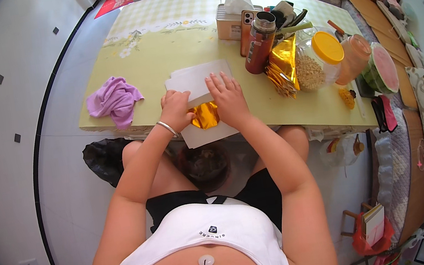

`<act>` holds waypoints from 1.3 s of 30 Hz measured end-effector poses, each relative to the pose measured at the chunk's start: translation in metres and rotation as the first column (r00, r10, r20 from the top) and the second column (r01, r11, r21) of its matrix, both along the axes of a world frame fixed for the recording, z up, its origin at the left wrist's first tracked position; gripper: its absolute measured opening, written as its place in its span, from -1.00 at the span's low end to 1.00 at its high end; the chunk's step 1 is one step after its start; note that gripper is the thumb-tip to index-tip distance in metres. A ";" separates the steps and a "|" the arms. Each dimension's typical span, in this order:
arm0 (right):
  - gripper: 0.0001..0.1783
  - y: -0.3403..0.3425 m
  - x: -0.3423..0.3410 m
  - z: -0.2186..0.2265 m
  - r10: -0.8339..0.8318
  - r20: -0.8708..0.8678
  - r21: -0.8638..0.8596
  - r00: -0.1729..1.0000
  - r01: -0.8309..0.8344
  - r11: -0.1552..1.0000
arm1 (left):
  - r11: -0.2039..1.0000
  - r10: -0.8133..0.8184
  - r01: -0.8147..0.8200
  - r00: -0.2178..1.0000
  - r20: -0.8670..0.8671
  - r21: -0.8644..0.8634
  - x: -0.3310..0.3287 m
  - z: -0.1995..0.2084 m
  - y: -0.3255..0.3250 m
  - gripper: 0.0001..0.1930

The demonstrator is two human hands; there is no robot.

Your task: The person sits on the floor and repeatedly folds small rectangular sheets of gold-colored paper in half using both hands. They smooth the creases and stack the folded pieces on the table.

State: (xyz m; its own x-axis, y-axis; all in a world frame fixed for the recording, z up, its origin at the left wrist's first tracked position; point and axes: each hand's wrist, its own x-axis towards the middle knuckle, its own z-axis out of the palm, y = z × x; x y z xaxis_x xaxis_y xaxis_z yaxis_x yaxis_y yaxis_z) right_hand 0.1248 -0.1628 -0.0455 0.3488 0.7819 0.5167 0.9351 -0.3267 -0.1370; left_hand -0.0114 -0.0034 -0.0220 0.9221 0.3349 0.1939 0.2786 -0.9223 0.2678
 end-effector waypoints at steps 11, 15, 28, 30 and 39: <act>-0.34 -0.034 -0.002 -0.016 0.271 -0.140 -0.305 0.953 -0.301 0.903 | 0.931 -0.230 0.156 0.953 0.198 0.329 -0.035 -0.060 -0.027 -0.57; -0.29 -0.056 0.010 -0.027 0.186 -0.173 -0.279 0.967 -0.229 0.932 | 0.938 -0.150 0.053 0.953 0.265 0.343 -0.064 -0.070 -0.018 -0.53; -0.68 -0.039 0.022 -0.010 0.232 -0.298 0.128 0.926 -0.202 0.971 | 0.996 -0.094 0.091 0.933 0.348 0.024 -0.042 -0.021 0.000 -0.72; -0.75 -0.031 0.025 -0.012 0.247 -0.278 0.211 0.928 -0.192 0.958 | 0.988 -0.142 0.115 0.935 0.326 0.100 -0.045 -0.020 0.002 -0.72; -0.96 -0.017 0.004 -0.015 0.479 -0.828 0.559 0.291 0.356 0.749 | 0.195 0.508 0.171 0.825 0.249 -0.966 -0.034 -0.015 0.016 -0.97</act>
State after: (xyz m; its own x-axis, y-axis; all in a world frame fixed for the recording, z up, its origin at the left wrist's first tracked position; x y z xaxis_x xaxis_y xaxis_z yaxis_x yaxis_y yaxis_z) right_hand 0.1285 -0.1798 -0.0606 0.8385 0.5168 0.1727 0.0346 0.2658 -0.9634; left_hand -0.0449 0.0125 -0.0372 0.7131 0.6965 -0.0795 -0.0725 0.1861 0.9799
